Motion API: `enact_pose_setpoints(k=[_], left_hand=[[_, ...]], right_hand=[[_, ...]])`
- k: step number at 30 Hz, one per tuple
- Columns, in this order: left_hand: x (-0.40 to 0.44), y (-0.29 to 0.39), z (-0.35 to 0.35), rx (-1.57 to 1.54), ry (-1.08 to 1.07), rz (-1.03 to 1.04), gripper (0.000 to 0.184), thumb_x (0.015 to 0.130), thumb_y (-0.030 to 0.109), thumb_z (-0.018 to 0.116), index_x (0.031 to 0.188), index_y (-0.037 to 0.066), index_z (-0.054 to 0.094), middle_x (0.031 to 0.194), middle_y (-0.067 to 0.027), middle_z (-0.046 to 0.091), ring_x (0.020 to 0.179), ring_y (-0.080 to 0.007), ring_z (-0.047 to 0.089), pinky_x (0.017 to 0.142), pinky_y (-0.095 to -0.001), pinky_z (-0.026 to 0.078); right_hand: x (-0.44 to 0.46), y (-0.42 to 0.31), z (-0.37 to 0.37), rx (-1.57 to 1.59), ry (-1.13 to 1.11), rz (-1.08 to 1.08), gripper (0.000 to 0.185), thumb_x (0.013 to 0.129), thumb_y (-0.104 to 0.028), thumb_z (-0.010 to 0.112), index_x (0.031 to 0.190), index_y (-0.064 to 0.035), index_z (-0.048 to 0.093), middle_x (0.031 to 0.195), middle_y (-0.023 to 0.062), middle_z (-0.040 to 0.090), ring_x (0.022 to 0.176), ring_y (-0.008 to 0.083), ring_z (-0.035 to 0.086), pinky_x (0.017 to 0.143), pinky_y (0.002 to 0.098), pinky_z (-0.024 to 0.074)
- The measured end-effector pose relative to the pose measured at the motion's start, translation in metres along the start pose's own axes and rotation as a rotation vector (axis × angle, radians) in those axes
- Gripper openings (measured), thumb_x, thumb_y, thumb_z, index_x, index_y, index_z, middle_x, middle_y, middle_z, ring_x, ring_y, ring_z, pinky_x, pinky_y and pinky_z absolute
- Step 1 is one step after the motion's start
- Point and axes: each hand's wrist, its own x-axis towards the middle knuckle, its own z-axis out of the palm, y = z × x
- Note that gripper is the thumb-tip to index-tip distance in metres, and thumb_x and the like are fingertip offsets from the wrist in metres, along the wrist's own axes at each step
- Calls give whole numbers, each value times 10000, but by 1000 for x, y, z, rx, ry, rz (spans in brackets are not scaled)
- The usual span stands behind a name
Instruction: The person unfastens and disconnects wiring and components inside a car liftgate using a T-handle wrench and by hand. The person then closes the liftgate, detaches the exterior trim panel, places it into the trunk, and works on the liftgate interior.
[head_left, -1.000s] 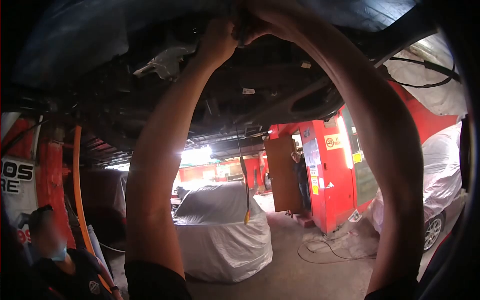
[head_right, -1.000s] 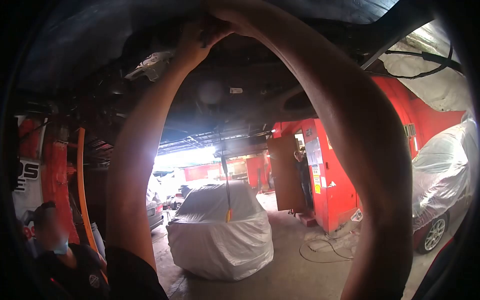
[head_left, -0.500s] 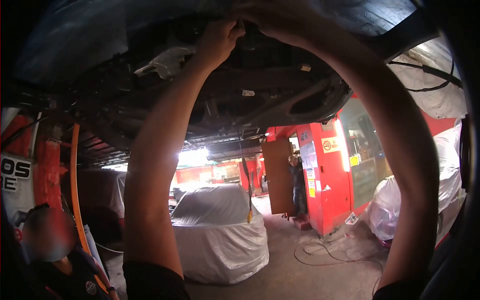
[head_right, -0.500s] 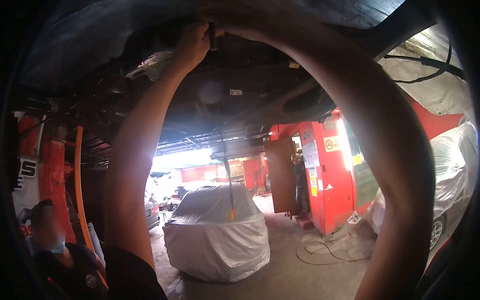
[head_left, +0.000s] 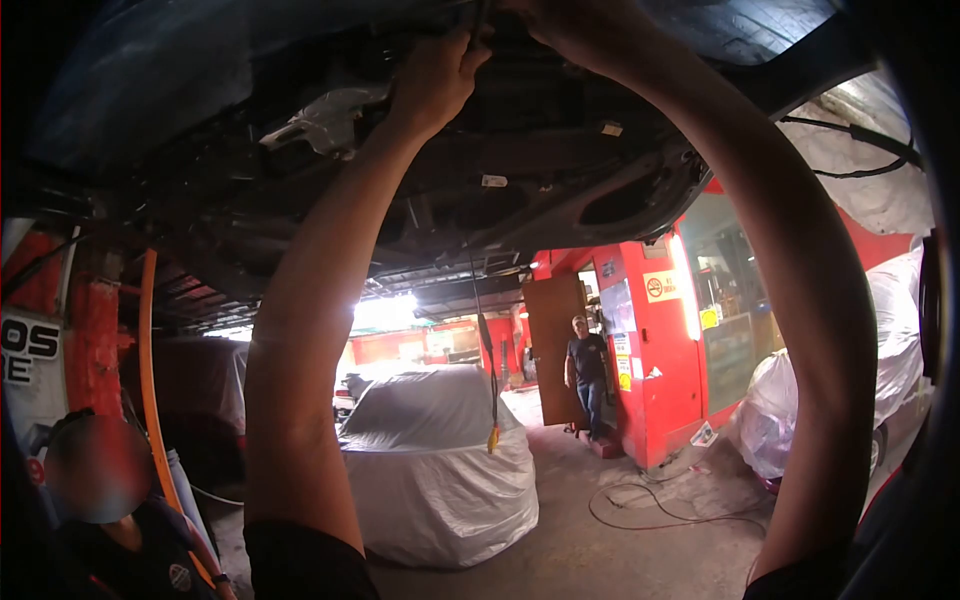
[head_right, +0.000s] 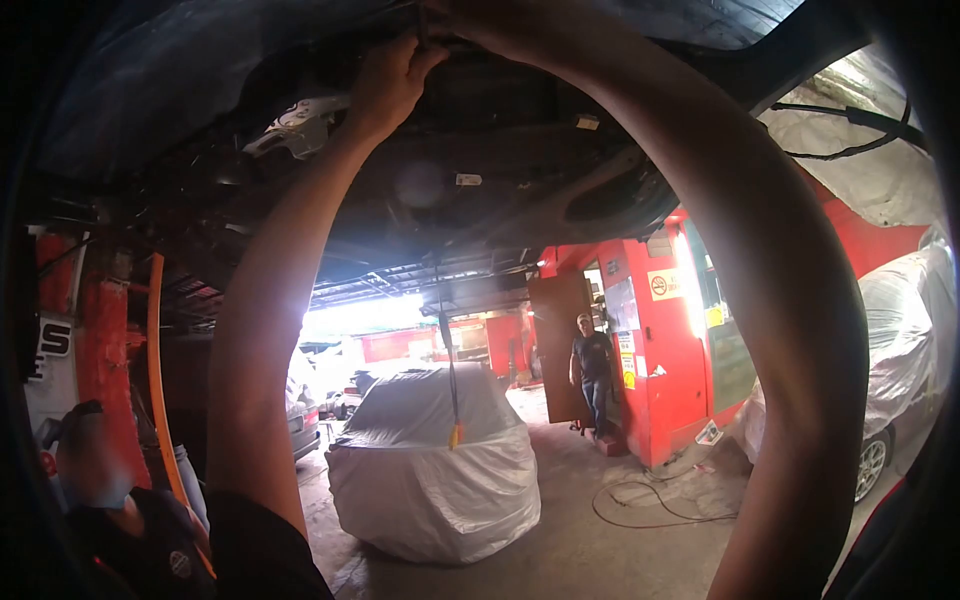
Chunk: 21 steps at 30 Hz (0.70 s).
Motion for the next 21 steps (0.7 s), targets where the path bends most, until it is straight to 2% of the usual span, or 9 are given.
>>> enact_pose_setpoints(k=[2, 6, 8, 10, 12, 14, 15, 17, 21], left_hand=[[2, -11, 2, -89, -29, -14, 242, 962, 257, 710, 1041, 28, 717, 767, -149, 686, 665, -187, 654, 636, -357, 481], [4, -9, -9, -49, -102, -45, 207, 963, 212, 699, 1081, 41, 705, 815, -123, 722, 702, -222, 675, 659, -344, 502], [2, -10, -12, 42, -52, 28, 190, 956, 191, 703, 1073, 42, 709, 813, -123, 724, 704, -233, 682, 659, -342, 508], [3, -9, -9, 129, -5, 109, 174, 949, 171, 707, 1066, 42, 714, 812, -124, 727, 705, -244, 689, 660, -341, 514], [4, -11, -3, -74, 105, 188, 229, 905, 241, 764, 943, 20, 721, 747, -202, 668, 709, -398, 668, 630, -460, 482], [4, -11, -3, 0, 86, 115, 249, 896, 255, 772, 914, 14, 712, 743, -206, 664, 711, -397, 671, 626, -462, 483], [4, -8, 0, 61, 65, 41, 272, 888, 269, 780, 885, 8, 704, 739, -210, 660, 713, -397, 674, 623, -465, 483], [2, 2, -1, 55, 49, 29, 296, 885, 280, 782, 858, 1, 689, 731, -210, 657, 714, -396, 677, 623, -459, 490], [2, 12, -5, 83, -17, -60, 209, 904, 229, 764, 956, 33, 709, 740, -186, 675, 682, -349, 682, 625, -428, 492]], right_hand=[[1, 1, 6, -293, 256, -176, 198, 796, -78, 710, 991, -85, 748, 1118, 134, 666, 1075, 331, 620, 962, 426, 474], [-4, -25, 13, -388, 423, -39, 226, 807, -102, 723, 1032, -102, 746, 1173, 170, 635, 1110, 345, 601, 967, 454, 483], [-5, -43, 11, -15, 400, 571, 296, 833, -140, 730, 1109, -38, 707, 1126, 218, 664, 1045, 355, 646, 933, 486, 508], [-5, -46, 7, 290, 344, 664, 323, 857, -143, 705, 1142, 7, 672, 1060, 239, 680, 1007, 348, 671, 889, 500, 524], [-2, -46, 2, 603, 283, 751, 356, 882, -147, 680, 1174, 51, 637, 994, 261, 695, 968, 342, 696, 844, 514, 540], [9, -46, -10, 1032, 46, 739, 337, 899, -99, 619, 1166, 105, 599, 866, 244, 711, 801, 294, 734, 711, 474, 566], [11, -39, -6, 1033, 47, 740, 337, 899, -99, 619, 1166, 105, 599, 866, 244, 711, 801, 294, 734, 711, 474, 566], [21, -26, -1, 561, 121, 651, 302, 905, -35, 573, 1176, 93, 611, 832, 209, 718, 700, 238, 733, 607, 401, 564], [31, -16, -28, 687, -136, 593, 358, 913, -45, 563, 1250, 68, 611, 909, 228, 727, 698, 236, 735, 613, 383, 568]])
